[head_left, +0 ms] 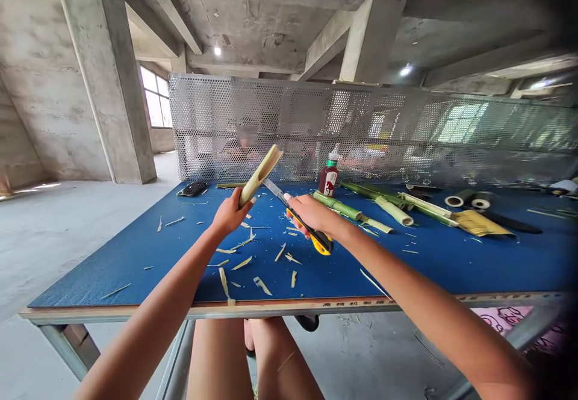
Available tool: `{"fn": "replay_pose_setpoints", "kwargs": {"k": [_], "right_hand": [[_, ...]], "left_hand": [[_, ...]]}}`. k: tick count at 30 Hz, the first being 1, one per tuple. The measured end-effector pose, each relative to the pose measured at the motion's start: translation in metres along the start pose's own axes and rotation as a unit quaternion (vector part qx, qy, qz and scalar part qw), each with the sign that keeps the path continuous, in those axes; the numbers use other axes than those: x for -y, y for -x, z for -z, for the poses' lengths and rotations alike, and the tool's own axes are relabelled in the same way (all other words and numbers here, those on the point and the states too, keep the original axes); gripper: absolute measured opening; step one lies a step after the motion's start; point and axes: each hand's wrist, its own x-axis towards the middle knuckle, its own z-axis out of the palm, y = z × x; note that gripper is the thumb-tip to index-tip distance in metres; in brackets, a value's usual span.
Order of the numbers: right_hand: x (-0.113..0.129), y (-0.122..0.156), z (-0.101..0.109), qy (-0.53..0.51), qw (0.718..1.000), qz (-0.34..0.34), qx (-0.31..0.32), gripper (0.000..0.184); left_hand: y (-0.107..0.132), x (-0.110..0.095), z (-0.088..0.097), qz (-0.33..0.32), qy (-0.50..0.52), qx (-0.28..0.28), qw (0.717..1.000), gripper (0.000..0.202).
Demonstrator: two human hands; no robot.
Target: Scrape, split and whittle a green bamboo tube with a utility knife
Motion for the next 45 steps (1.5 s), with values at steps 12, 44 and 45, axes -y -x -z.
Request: {"fn": "replay_pose_setpoints", "kwargs": {"k": [12,44,45], "right_hand": [[0.014,0.010,-0.011,-0.236,0.971,-0.037,0.033,0.015],[0.011,-0.013,-0.008,0.066,0.991,0.115,0.005,0.026],[0.012,-0.012,-0.001,-0.010,0.994,0.093,0.052,0.028]], "left_hand": [[0.001,-0.002,-0.003,0.023,0.118,0.030,0.992,0.034],[-0.001,-0.008,-0.004,0.023,0.253,0.041,0.966,0.032],[-0.001,-0.008,-0.003,0.020,0.265,0.049,0.963,0.033]]}}
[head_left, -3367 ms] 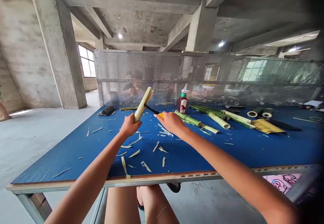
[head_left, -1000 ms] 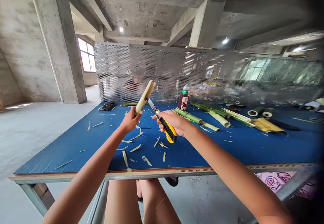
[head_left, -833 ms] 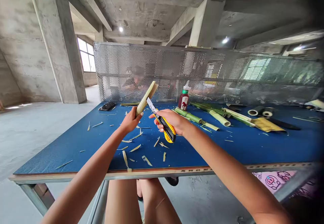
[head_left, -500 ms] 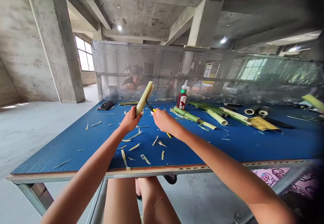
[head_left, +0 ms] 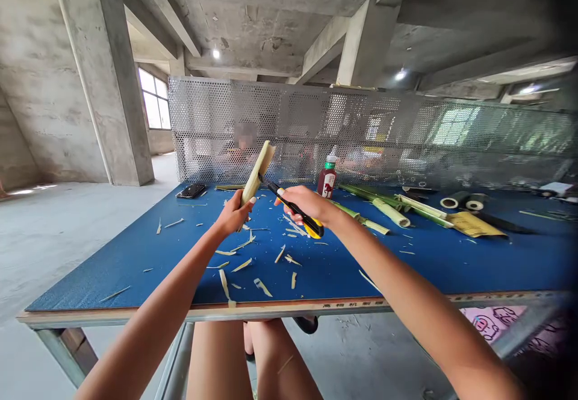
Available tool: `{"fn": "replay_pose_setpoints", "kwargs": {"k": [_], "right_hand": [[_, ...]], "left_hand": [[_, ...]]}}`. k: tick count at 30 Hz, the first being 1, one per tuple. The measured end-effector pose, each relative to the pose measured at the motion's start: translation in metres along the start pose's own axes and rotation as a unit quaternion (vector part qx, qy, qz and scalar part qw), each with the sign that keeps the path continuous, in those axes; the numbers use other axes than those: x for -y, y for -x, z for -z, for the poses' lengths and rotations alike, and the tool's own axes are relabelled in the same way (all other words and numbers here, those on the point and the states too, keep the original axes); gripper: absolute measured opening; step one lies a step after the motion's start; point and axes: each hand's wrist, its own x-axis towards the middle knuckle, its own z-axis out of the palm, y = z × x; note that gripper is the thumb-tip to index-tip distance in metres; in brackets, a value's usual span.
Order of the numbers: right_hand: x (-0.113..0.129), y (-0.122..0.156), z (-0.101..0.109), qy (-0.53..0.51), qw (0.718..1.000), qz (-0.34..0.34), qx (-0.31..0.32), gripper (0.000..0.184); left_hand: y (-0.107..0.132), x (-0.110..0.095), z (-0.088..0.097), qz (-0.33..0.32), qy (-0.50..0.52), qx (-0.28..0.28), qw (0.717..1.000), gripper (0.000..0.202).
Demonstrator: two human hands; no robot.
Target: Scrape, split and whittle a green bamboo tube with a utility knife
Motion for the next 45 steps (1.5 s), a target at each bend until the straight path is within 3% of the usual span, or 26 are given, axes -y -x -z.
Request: {"fn": "replay_pose_setpoints", "kwargs": {"k": [3,9,14,19,36,45], "right_hand": [[0.002,0.006,0.014,-0.121,0.991,-0.029,0.050,0.028],[0.009,0.016,0.021,-0.123,0.991,-0.024,-0.044,0.027],[0.003,0.011,0.013,-0.186,0.982,-0.029,0.010,0.029],[-0.006,0.009,0.010,-0.237,0.969,0.026,0.060,0.028],[0.000,0.010,-0.005,-0.199,0.979,-0.011,0.032,0.027],[-0.002,0.008,-0.002,-0.179,0.983,-0.021,0.024,0.028]], "left_hand": [[0.001,-0.001,0.001,-0.005,0.009,0.011,1.000,0.035],[0.004,-0.003,0.008,-0.012,-0.014,-0.019,1.000,0.034],[0.005,-0.010,0.010,-0.015,0.044,-0.024,0.999,0.031],[0.006,-0.011,0.011,-0.012,0.067,-0.027,0.997,0.032],[0.007,-0.012,0.008,-0.036,0.040,-0.017,0.998,0.032],[0.006,-0.007,0.009,-0.035,0.030,-0.012,0.999,0.034]]}}
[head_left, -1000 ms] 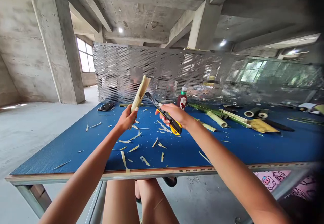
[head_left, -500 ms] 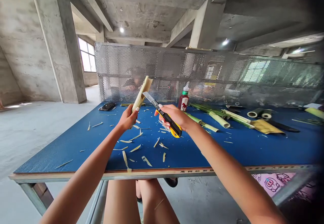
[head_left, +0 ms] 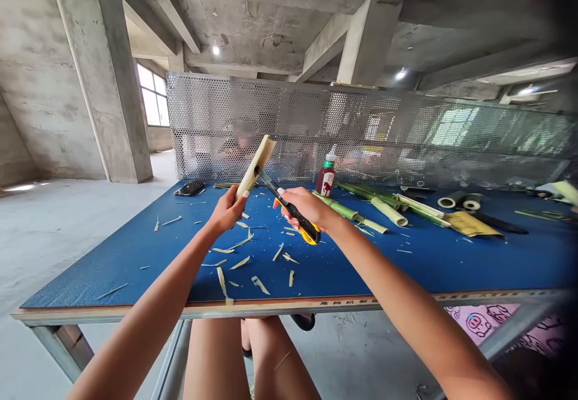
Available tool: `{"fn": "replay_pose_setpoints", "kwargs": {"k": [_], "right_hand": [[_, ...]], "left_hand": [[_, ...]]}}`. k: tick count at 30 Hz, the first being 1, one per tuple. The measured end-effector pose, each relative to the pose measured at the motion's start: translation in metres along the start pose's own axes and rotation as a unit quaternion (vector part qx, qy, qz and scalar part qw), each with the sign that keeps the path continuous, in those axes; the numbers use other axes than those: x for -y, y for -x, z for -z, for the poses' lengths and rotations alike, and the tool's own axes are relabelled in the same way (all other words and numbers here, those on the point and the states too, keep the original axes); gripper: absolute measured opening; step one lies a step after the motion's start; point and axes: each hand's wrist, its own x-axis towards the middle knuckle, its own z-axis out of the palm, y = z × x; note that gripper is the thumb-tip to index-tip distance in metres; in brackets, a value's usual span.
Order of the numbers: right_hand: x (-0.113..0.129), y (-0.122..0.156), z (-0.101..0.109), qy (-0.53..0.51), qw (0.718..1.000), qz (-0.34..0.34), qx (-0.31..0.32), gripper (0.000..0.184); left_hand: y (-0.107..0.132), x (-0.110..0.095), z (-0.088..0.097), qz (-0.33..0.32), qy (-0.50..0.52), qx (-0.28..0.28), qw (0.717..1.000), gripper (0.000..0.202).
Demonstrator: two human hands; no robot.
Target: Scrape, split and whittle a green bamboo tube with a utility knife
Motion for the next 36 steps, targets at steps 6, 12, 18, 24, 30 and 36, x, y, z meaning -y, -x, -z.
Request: {"fn": "replay_pose_setpoints", "kwargs": {"k": [6,12,18,24,30,36], "right_hand": [[0.005,0.002,0.001,0.022,0.999,-0.028,0.000,0.029],[0.011,0.004,0.009,0.041,0.997,-0.055,0.024,0.031],[0.011,0.004,0.013,0.042,0.994,-0.084,0.064,0.032],[0.009,0.001,0.000,-0.071,0.988,-0.101,0.090,0.034],[0.005,-0.003,-0.008,-0.156,0.972,-0.158,0.075,0.037],[0.010,0.009,0.000,0.021,0.999,-0.030,-0.038,0.032]], "left_hand": [[0.002,-0.002,0.003,-0.006,-0.060,-0.010,0.998,0.039],[0.004,-0.006,0.004,-0.013,-0.119,-0.004,0.993,0.042],[0.005,-0.007,0.003,-0.021,-0.140,0.005,0.990,0.042],[0.005,-0.006,-0.002,-0.029,-0.101,-0.014,0.994,0.036],[0.005,-0.001,0.001,-0.053,-0.247,-0.027,0.967,0.037],[0.003,-0.002,0.003,-0.049,-0.219,-0.027,0.974,0.034]]}}
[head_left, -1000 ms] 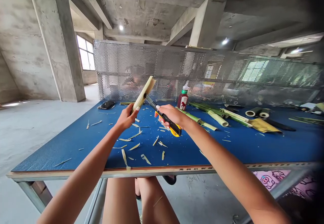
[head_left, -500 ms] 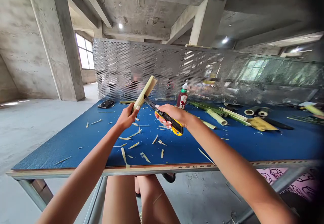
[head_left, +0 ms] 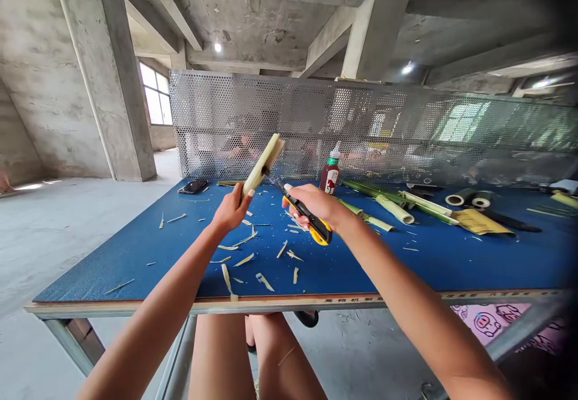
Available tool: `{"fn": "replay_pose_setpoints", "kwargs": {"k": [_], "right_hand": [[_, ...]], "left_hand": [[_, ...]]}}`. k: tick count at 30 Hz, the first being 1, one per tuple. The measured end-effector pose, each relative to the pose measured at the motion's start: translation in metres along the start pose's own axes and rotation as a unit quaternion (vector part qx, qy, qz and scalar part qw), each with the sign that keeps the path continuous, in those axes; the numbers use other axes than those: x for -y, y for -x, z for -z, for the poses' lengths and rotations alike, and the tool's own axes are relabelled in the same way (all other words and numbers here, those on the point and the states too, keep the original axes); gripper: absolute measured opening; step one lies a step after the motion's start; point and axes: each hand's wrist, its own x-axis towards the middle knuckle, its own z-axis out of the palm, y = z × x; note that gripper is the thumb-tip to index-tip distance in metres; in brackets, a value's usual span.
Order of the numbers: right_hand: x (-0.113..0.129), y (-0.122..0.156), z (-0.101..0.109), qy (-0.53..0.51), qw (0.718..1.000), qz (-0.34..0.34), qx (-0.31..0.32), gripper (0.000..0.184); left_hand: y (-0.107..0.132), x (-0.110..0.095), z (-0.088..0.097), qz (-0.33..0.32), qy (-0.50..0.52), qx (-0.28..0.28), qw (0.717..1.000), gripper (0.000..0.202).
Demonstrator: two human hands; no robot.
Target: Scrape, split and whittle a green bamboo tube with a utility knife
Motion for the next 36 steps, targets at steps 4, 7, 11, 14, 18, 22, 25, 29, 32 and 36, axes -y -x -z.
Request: {"fn": "replay_pose_setpoints", "kwargs": {"k": [4,7,11,14,18,22,25,29,32,36], "right_hand": [[0.010,0.008,0.004,0.083,0.990,0.079,-0.085,0.033],[0.014,0.006,0.004,0.102,0.992,0.064,-0.042,0.034],[0.012,-0.002,0.003,0.106,0.993,0.046,-0.018,0.033],[0.009,-0.006,0.005,0.095,0.995,0.040,0.000,0.033],[0.008,-0.006,0.011,0.089,0.995,0.029,0.019,0.034],[0.013,-0.003,0.015,0.094,0.995,0.002,0.040,0.033],[0.017,-0.003,0.015,0.079,0.995,-0.017,0.058,0.034],[0.018,-0.006,0.017,0.067,0.995,-0.028,0.074,0.034],[0.015,-0.008,0.022,0.063,0.993,-0.040,0.089,0.034],[0.010,-0.007,0.027,0.023,0.991,-0.055,0.119,0.036]], "left_hand": [[-0.001,-0.002,0.000,0.051,0.101,-0.012,0.994,0.034],[-0.001,-0.004,0.001,0.040,0.142,-0.018,0.989,0.033],[0.000,-0.006,0.001,0.021,0.162,-0.016,0.986,0.032],[0.001,-0.006,0.002,0.010,0.163,-0.009,0.987,0.030],[0.001,-0.007,0.004,0.012,0.144,0.001,0.990,0.029],[0.002,-0.009,0.005,0.014,0.125,0.018,0.992,0.030],[0.002,-0.010,0.006,0.020,0.117,0.011,0.993,0.031],[0.003,-0.008,0.008,0.019,0.091,0.009,0.996,0.033],[0.003,-0.008,0.009,0.012,0.072,0.010,0.997,0.034],[0.002,-0.009,0.005,0.018,0.122,0.019,0.992,0.035]]}}
